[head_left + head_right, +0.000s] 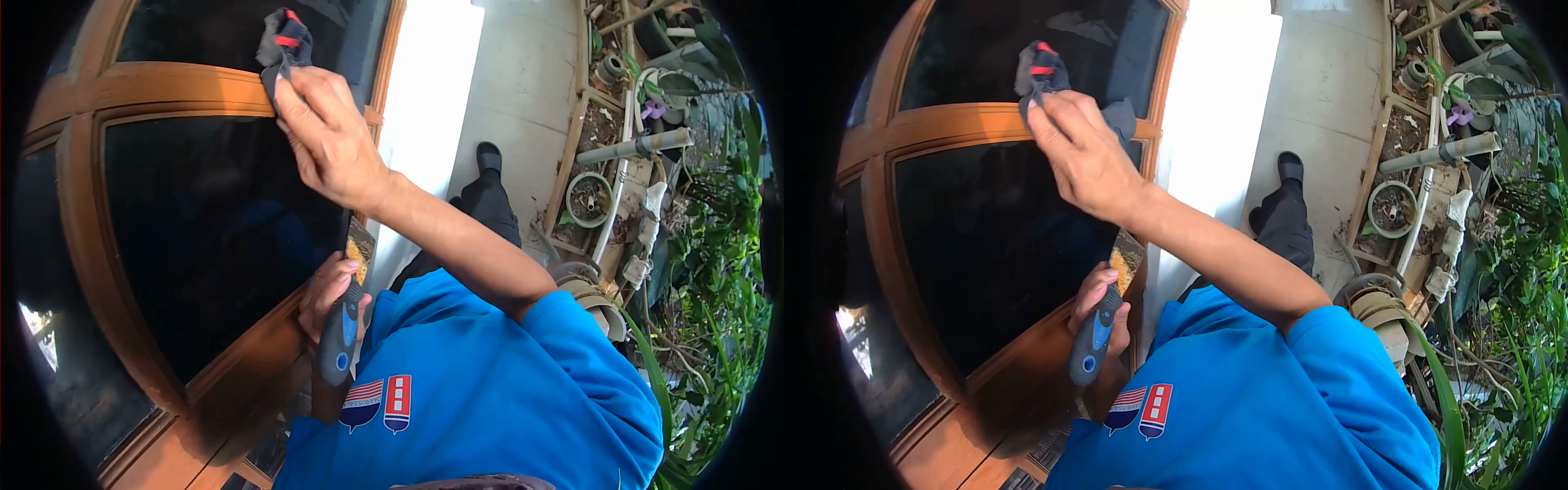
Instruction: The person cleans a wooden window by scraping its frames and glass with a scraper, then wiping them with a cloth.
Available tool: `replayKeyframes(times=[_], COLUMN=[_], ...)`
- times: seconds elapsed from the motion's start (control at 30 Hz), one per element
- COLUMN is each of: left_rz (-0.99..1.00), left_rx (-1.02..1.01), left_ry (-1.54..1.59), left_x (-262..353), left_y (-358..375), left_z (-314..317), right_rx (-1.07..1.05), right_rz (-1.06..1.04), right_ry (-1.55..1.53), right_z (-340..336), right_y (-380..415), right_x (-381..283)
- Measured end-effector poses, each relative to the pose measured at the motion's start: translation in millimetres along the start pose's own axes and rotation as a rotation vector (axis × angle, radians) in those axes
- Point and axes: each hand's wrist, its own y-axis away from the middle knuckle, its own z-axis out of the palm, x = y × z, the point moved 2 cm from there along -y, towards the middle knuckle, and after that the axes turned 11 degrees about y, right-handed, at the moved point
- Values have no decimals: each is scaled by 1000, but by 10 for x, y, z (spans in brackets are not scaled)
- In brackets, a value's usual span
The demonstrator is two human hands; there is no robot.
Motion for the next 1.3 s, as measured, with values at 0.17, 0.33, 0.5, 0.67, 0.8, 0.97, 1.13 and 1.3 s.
replayKeyframes(times=[0.17, 0.33, 0.5, 0.67, 0.8, 0.97, 1.13, 1.3], left_rz=[48, 16, 44, 35, 57, 110, 120, 87], left_rx=[39, 34, 91, 133, 151, 157, 182, 223], left_ry=[47, 25, 64, 53, 113, 84, 110, 81], left_x=[-110, -60, -68, -89, -156, -113, -58, -152], left_y=[-2, 33, 94, 105, 84, -109, -237, -406], left_z=[-35, -41, -69, -7, 58, 91, 188, 239], right_rx=[-128, -227, -37, -12, -176, -214, -108, -235], right_rz=[182, 234, -95, -333, -344, -579, -183, -388], right_ry=[234, 251, -27, -235, -174, -38, -26, -66], right_z=[94, 19, -45, -42, -44, 2, 53, 87], right_y=[928, 976, -347, -943, -547, -1053, -1406, -913], right_x=[691, 827, -282, -571, -327, 31, 565, 184])
